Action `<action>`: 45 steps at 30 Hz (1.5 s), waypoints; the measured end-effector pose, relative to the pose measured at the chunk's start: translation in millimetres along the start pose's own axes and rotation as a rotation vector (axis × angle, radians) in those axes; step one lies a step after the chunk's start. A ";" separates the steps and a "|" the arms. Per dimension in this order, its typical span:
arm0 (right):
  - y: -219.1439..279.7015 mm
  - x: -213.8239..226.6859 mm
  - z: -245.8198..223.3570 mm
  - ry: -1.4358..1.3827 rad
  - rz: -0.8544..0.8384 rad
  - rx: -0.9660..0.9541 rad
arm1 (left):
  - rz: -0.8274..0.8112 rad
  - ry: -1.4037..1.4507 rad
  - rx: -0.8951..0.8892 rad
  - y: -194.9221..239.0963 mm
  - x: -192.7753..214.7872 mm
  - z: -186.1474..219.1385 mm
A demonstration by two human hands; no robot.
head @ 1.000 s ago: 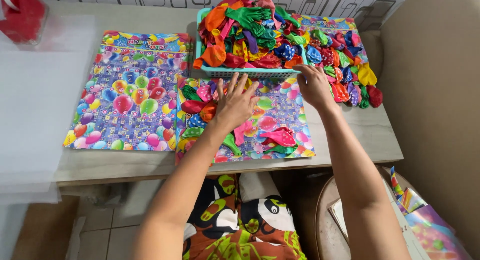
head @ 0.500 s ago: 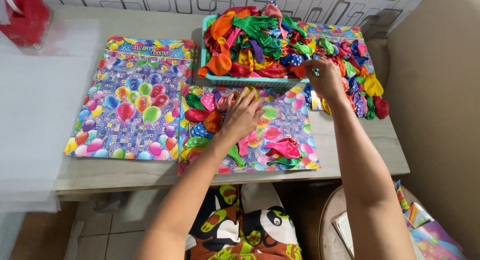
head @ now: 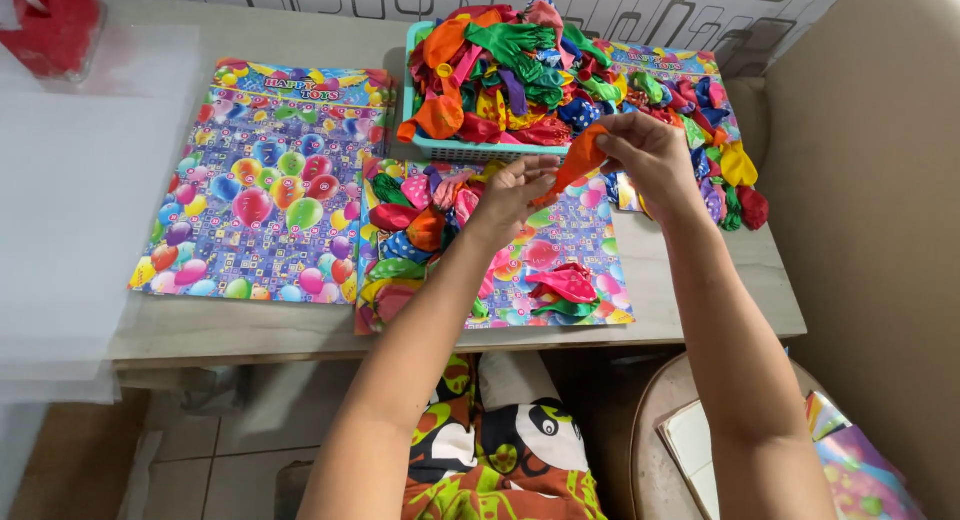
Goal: Organizing and arranging colorful balloons from a basket onto decorative display cards.
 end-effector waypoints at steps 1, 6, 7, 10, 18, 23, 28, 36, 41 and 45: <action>-0.6 3.2 13.4 0.000 0.001 0.000 | -0.001 -0.001 0.001 -5.6 4.3 -5.7; 24.2 26.2 65.9 0.054 0.186 -0.113 | 0.210 -0.396 -0.077 -20.4 35.8 -38.4; 29.7 29.9 81.5 0.053 0.185 -0.113 | 0.210 -0.397 -0.077 -15.9 36.5 -40.0; 49.2 43.3 125.8 0.066 0.231 -0.165 | 0.192 -0.593 -0.058 -8.2 38.7 -51.4; 70.3 37.6 158.7 0.767 0.111 0.528 | 0.040 -1.293 -0.321 11.4 41.0 -22.1; 85.1 -0.3 141.1 0.905 -0.151 0.535 | -0.120 -1.352 -0.458 51.3 46.4 -1.8; 91.0 -19.1 144.9 0.876 -0.164 0.608 | -0.326 -1.493 -0.390 100.5 48.1 6.8; 101.2 -39.2 114.6 0.888 -0.308 0.638 | -0.364 -1.661 -1.215 143.9 59.9 -20.3; 99.0 -44.0 120.5 0.898 -0.275 0.738 | -0.167 -1.549 -1.556 155.9 48.7 -22.3; 97.2 -45.6 129.6 0.938 -0.266 0.825 | -0.032 -1.574 -1.647 160.8 43.0 -18.8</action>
Point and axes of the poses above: each hand's wrist, its own y-axis away from the middle knuckle, its own x-axis out of the back of the hand, z = x × y, the point moved 3 cm from there along -y, towards the middle knuckle, and after that the axes turned 14 degrees about z, right-handed, at the moved point
